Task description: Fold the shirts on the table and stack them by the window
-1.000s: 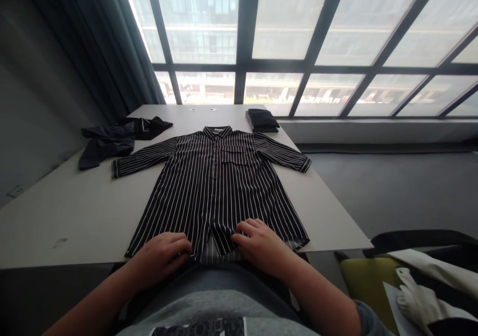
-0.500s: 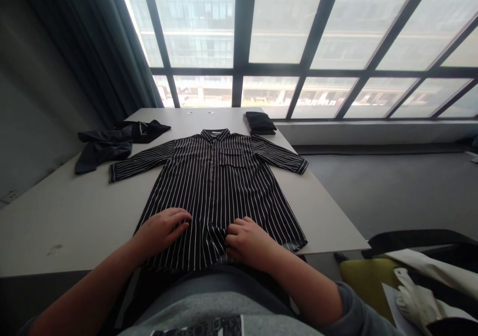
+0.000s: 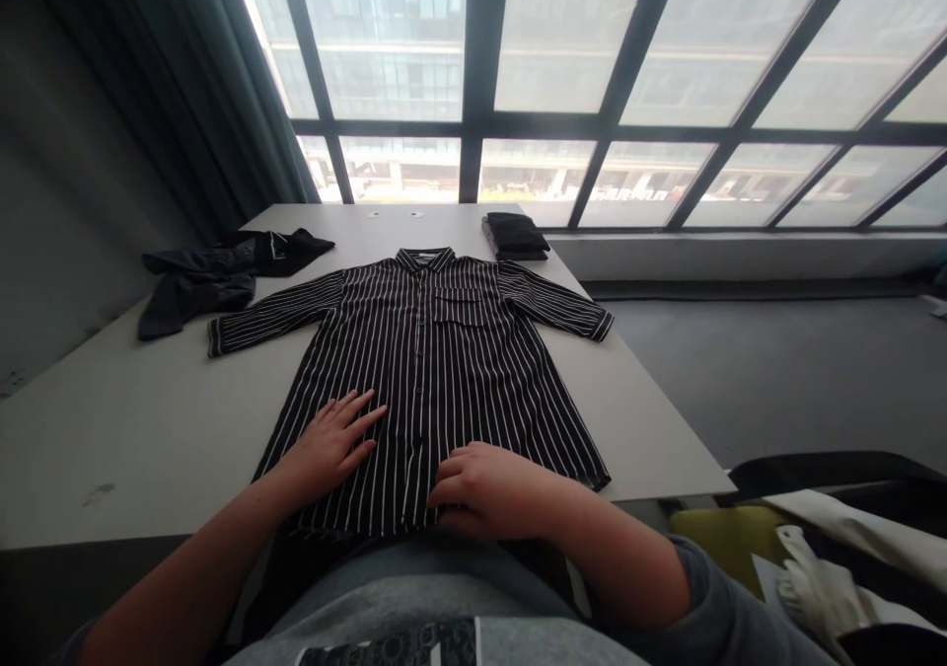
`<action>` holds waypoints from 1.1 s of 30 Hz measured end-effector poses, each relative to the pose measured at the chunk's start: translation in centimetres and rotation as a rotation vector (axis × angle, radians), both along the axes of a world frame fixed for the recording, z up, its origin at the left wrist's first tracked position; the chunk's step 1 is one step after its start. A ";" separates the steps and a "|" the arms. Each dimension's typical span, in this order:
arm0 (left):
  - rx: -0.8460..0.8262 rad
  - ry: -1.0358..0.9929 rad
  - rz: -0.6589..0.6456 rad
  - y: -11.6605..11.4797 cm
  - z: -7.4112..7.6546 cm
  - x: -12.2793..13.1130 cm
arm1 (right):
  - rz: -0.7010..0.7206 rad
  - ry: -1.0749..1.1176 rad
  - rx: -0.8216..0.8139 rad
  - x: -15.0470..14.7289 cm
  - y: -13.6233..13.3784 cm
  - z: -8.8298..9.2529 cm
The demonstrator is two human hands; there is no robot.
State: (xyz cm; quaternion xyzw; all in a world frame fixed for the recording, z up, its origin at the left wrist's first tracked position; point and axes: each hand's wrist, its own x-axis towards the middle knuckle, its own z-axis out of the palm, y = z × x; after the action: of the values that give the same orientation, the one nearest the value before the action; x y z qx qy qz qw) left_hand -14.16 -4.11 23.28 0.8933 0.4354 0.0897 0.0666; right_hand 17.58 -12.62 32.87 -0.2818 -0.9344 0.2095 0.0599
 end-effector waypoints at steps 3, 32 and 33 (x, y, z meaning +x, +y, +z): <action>-0.072 0.052 0.005 0.0 1.1 0.1 | 0.015 0.089 -0.057 0.9 1.0 0.1; -0.146 0.131 0.207 19.7 1.2 21.2 | -1.075 -0.350 0.064 16.3 27.2 -9.4; -0.154 0.134 0.203 19.7 1.2 21.2 | -1.092 -0.338 0.069 16.6 27.2 -9.8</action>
State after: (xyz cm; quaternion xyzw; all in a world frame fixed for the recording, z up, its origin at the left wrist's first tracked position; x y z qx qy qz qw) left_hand 7.01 15.63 24.49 0.8408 0.5327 0.0027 0.0961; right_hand 34.17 14.62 23.08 -0.7511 -0.6562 0.0695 0.0182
